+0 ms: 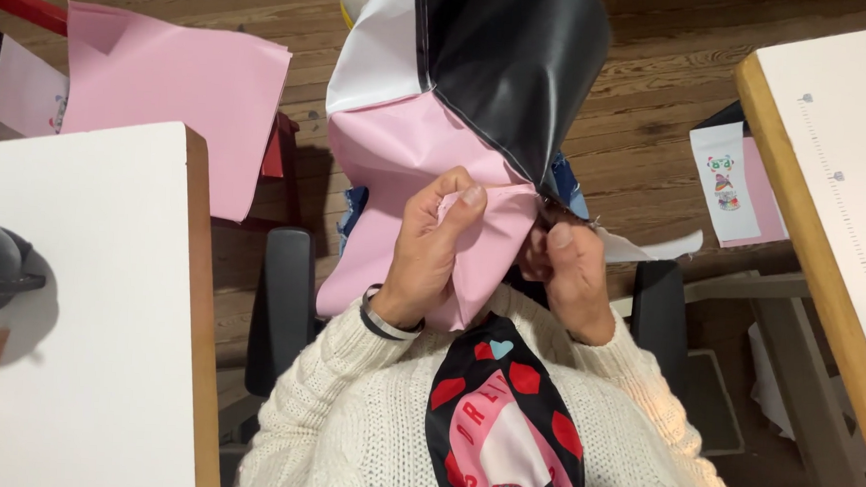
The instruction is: The person is trimming and preparing various colored leather pieces using scissors.
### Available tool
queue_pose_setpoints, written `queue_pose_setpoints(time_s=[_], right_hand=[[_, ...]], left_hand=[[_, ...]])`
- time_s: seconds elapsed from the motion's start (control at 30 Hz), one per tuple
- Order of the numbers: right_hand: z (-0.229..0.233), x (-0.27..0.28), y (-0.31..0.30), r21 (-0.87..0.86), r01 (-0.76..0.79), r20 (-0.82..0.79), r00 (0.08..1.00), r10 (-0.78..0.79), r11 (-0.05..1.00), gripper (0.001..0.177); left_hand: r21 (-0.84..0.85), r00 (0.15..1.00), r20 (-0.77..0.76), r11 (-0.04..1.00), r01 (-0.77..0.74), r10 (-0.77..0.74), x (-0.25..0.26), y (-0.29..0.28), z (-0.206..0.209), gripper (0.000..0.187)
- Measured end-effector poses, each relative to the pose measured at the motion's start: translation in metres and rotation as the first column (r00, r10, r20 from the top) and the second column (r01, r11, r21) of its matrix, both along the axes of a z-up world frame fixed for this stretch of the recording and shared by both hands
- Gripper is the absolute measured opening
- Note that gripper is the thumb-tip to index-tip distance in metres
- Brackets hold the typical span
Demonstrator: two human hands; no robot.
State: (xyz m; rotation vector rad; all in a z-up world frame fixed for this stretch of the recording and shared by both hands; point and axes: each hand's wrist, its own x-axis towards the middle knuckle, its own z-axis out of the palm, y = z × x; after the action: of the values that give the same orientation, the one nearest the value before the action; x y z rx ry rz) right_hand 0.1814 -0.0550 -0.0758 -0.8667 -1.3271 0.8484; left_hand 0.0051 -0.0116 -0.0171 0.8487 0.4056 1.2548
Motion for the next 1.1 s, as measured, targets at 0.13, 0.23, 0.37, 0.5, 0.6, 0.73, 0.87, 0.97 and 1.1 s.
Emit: queue_pose_setpoints(time_s=[0.13, 0.23, 0.37, 0.5, 0.6, 0.73, 0.87, 0.97, 1.1], right_hand=[[-0.003, -0.001, -0.005, -0.085, 0.009, -0.119, 0.993, -0.019, 0.996, 0.05], [0.0, -0.004, -0.005, -0.074, 0.005, -0.146, 0.989, -0.016, 0.997, 0.049], [-0.013, -0.002, -0.004, -0.042, 0.032, -0.209, 0.977, -0.04, 0.999, 0.049], [0.004, -0.011, -0.005, -0.078, 0.054, -0.259, 0.963, -0.072, 0.996, 0.049], [0.022, -0.017, -0.006, -0.123, 0.044, -0.339, 0.937, -0.084, 0.991, 0.049], [0.044, -0.024, -0.011, -0.188, -0.016, -0.428, 0.901, -0.067, 0.982, 0.05], [0.047, -0.023, -0.011, -0.186, -0.078, -0.467, 0.884, -0.018, 0.98, 0.051], [0.05, -0.023, -0.012, -0.198, -0.115, -0.482, 0.876, 0.006, 0.973, 0.05], [0.058, -0.016, -0.014, -0.204, -0.218, -0.533, 0.842, 0.079, 0.954, 0.05]], left_hand=[[0.005, 1.0, -0.012, 1.0, 0.018, -0.018, 0.0, -0.002, 0.001, 0.024], [0.017, 1.0, -0.024, 1.0, 0.017, -0.016, 0.001, 0.001, -0.003, 0.024], [0.006, 1.0, -0.02, 1.0, 0.02, -0.02, 0.002, -0.003, -0.001, 0.023], [0.06, 0.999, -0.028, 0.998, 0.028, -0.026, 0.003, -0.003, -0.004, 0.024], [0.156, 0.993, -0.119, 0.987, 0.039, -0.02, -0.001, -0.002, -0.008, 0.027], [0.257, 0.968, -0.249, 0.965, 0.05, 0.016, -0.006, -0.008, 0.004, 0.028], [0.256, 0.972, -0.236, 0.965, 0.06, 0.002, -0.005, -0.009, 0.01, 0.03], [0.26, 0.967, -0.256, 0.964, 0.06, 0.008, -0.004, -0.004, -0.008, 0.029], [0.278, 0.951, -0.308, 0.957, 0.084, 0.006, -0.005, -0.002, -0.01, 0.03]])
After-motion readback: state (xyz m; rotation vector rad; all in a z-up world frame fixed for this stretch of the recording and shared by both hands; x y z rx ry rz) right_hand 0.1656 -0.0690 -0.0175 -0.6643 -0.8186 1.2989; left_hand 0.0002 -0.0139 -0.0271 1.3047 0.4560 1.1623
